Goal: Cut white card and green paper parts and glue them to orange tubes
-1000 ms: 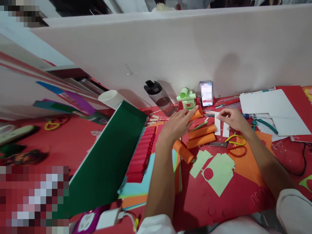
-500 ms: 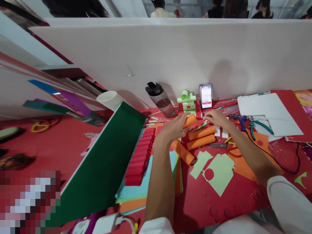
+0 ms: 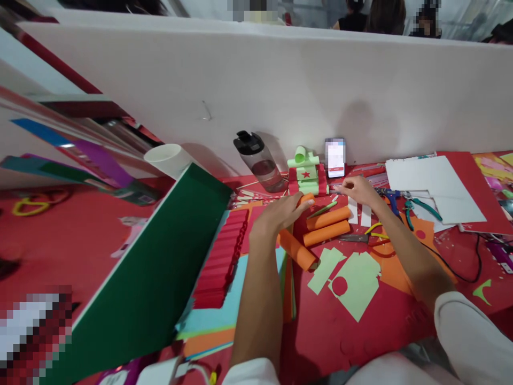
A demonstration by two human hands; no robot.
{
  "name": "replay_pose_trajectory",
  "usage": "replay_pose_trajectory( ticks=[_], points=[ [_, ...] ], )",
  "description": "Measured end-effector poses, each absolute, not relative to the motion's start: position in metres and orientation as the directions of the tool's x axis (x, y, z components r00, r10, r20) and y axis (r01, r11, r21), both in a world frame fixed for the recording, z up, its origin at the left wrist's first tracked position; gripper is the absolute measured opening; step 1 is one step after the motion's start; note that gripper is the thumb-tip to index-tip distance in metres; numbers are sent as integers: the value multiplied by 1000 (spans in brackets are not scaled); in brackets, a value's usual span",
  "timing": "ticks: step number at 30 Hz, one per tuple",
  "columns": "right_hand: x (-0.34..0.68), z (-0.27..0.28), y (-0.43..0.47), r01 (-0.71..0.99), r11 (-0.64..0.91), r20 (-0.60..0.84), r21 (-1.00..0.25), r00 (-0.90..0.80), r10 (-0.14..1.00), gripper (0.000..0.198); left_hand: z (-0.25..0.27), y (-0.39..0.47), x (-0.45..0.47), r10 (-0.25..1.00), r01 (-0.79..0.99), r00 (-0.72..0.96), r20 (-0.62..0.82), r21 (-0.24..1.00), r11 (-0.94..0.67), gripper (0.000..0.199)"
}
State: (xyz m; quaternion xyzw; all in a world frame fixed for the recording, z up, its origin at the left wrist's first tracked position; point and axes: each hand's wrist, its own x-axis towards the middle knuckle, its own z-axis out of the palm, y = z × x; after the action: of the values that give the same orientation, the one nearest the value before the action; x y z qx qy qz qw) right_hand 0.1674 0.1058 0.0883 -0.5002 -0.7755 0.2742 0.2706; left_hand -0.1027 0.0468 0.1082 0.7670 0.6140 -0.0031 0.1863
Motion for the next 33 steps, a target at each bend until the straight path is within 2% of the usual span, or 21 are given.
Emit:
replay_pose_trajectory(
  ticks=[3, 7, 12, 15, 19, 23, 25, 31, 33],
  points=[
    [161, 80, 109, 572, 396, 184, -718, -392, 901, 38, 108, 47, -105, 933, 952, 214, -291, 275, -133, 60],
    [152, 70, 114, 570, 385, 150, -726, -415, 897, 28, 106, 48, -110, 927, 972, 173, -333, 209, -106, 46],
    [155, 65, 116, 537, 385, 126, -751, -455, 881, 16, 98, 51, -115, 951, 973, 196, -237, 165, -160, 39],
    [158, 65, 114, 523, 328, 88, -786, -431, 898, 14, 93, 53, -115, 962, 977, 194, -194, 129, -171, 38],
    [157, 67, 109, 544, 297, 72, -785, -396, 915, 26, 84, 54, -115, 956, 982, 173, -236, 117, -149, 40],
    [153, 71, 107, 626, 383, 72, -680, -463, 883, 46, 77, 57, -119, 951, 981, 174, -254, 133, -144, 41],
    [151, 71, 108, 666, 403, 76, -628, -463, 883, 47, 76, 58, -119, 951, 981, 171, -258, 129, -141, 42],
    [152, 72, 113, 659, 425, 99, -621, -472, 876, 10, 79, 57, -119, 948, 980, 175, -265, 136, -143, 44],
    [154, 74, 114, 657, 411, 73, -633, -477, 876, 4, 79, 57, -118, 947, 981, 171, -270, 136, -138, 45]
  ],
)
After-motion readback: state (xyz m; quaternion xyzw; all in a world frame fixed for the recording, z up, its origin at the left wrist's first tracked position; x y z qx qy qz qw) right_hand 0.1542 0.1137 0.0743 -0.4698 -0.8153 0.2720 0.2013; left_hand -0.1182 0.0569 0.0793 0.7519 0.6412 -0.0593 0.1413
